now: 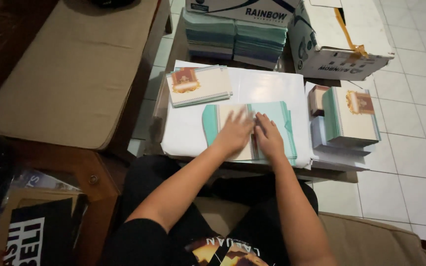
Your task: Folding paper cards and inserting them into envelopes in a print shop finishing area.
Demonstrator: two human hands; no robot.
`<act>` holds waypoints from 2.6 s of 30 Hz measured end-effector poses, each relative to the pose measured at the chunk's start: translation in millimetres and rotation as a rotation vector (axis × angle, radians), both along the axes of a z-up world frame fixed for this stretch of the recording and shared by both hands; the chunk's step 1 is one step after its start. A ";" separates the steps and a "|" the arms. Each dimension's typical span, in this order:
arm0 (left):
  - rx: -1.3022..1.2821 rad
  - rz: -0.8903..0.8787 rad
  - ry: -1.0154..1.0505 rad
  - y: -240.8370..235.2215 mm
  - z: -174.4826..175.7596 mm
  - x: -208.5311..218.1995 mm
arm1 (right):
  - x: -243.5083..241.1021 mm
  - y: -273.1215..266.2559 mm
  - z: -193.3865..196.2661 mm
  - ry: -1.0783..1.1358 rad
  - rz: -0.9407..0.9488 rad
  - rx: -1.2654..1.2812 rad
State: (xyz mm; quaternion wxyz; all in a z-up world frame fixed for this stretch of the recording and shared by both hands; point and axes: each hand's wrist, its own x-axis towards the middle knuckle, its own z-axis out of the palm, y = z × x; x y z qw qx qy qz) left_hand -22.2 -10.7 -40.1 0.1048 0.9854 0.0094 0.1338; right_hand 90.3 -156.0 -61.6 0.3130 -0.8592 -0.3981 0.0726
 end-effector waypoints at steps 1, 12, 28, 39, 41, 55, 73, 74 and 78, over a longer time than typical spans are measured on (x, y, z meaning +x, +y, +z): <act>0.001 -0.001 0.000 -6.3 -10.5 -9.2 | -0.3 -1.9 0.3 0.000 -0.001 0.001; -0.089 -0.246 0.248 -18.1 28.1 -91.1 | -17.0 -2.8 17.7 0.060 -0.034 0.133; -0.566 0.840 -0.743 201.3 2.2 -3.2 | -31.4 3.6 33.2 -0.033 -0.110 0.074; -0.282 0.246 -0.653 51.3 -31.9 -34.0 | -29.0 5.9 26.7 -0.126 -0.094 0.100; -0.206 0.185 -0.535 16.2 -4.7 -37.3 | -26.4 4.0 17.5 -0.137 -0.087 0.088; -0.042 0.176 0.031 -16.8 -2.9 -12.0 | -21.1 5.2 -2.2 -0.274 -0.127 0.165; 0.111 0.220 0.064 -10.1 -37.1 9.6 | -101.6 -3.2 -42.3 -0.670 -0.251 0.324; 0.089 0.227 0.078 -8.3 -39.2 11.6 | -116.6 4.4 -68.7 -0.664 -0.178 0.391; 0.030 0.224 0.170 -17.3 -9.6 -2.4 | -138.1 23.6 -121.5 -0.489 -0.052 0.252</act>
